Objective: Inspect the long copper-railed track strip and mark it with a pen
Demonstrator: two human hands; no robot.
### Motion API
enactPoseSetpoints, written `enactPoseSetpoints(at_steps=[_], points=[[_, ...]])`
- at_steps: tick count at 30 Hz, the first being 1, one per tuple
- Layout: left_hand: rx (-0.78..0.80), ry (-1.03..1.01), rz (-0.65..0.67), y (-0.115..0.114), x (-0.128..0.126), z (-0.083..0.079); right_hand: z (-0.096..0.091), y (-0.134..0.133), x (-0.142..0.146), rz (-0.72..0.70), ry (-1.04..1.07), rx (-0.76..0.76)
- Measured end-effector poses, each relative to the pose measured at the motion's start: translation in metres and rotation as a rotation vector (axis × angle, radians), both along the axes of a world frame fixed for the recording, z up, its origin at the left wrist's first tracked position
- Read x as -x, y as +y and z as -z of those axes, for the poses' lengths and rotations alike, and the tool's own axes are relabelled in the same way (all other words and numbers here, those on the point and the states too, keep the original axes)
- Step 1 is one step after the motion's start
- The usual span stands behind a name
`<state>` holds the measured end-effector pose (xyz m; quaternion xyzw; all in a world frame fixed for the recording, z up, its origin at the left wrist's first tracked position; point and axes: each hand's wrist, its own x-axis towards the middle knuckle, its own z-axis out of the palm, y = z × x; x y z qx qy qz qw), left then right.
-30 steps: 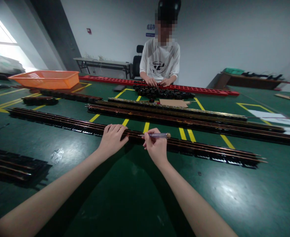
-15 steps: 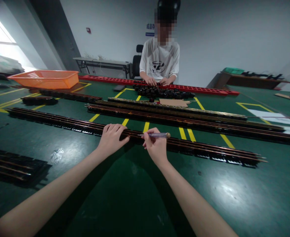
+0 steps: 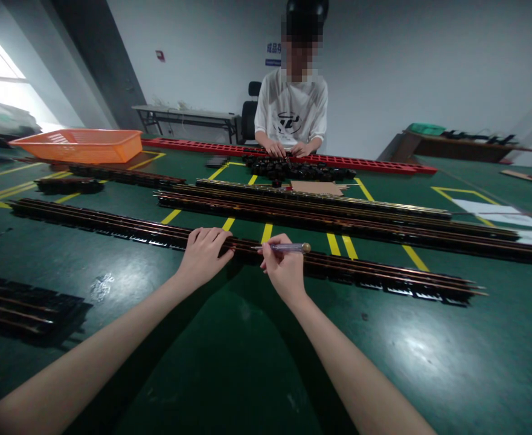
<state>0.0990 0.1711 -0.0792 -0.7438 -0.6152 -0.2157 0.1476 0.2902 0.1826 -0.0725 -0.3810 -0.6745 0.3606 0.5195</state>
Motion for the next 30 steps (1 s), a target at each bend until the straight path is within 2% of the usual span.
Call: enactPoseSetpoints(at_steps=[30], points=[[0.009, 0.032, -0.007, -0.0031, -0.0038, -0.0019, -0.0011, -0.0010, 0.0023, -0.001, -0.004, 0.012]])
